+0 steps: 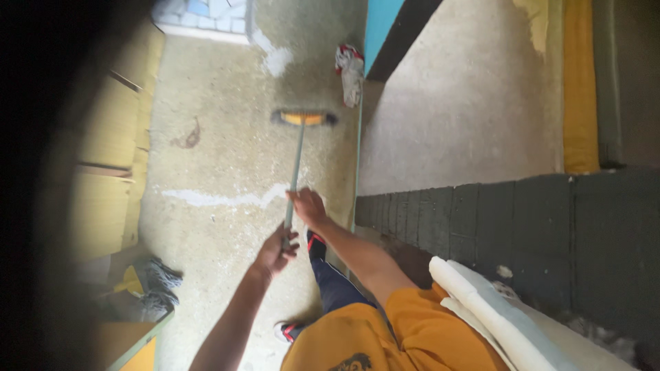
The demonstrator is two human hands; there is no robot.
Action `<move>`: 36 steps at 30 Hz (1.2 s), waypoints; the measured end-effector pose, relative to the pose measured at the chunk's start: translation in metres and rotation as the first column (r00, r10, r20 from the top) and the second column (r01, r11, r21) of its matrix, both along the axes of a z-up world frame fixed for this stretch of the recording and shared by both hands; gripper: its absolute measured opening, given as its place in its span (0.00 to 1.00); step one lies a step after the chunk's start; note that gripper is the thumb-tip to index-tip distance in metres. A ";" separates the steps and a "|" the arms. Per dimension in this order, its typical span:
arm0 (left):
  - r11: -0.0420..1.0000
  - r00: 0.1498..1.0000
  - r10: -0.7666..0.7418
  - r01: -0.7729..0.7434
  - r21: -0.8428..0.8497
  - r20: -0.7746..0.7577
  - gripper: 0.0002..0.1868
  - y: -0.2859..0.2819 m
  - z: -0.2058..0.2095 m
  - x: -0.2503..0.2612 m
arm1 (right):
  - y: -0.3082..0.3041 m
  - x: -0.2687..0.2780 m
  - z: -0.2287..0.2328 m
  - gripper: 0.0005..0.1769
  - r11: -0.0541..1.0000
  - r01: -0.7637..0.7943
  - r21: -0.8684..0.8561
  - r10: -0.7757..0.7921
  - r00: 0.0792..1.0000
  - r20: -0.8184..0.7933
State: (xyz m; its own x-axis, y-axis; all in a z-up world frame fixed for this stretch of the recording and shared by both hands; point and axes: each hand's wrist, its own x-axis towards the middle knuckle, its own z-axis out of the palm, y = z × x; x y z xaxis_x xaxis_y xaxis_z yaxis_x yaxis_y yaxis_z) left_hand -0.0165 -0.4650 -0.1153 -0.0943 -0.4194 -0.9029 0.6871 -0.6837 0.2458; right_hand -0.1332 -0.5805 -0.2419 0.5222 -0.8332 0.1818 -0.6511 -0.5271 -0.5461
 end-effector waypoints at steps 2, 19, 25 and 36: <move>0.994 0.990 0.049 -0.061 -0.087 -0.135 0.25 -0.018 -0.032 0.006 | -0.028 -0.003 -0.009 0.18 0.997 -0.028 0.078 0.021 0.996 0.086; 0.898 0.916 -0.395 0.370 0.240 0.069 0.36 -0.010 -0.110 -0.003 | -0.032 -0.022 -0.020 0.33 0.679 -0.006 0.734 -0.034 0.999 0.040; 0.920 0.927 -0.364 0.343 0.188 0.094 0.37 0.038 -0.110 0.015 | 0.010 0.002 -0.006 0.29 0.612 0.072 0.787 0.018 0.994 -0.105; 0.950 0.941 -0.304 0.312 -0.030 0.150 0.37 0.199 -0.097 0.075 | 0.158 0.058 0.006 0.24 0.499 0.131 0.857 0.003 0.988 -0.153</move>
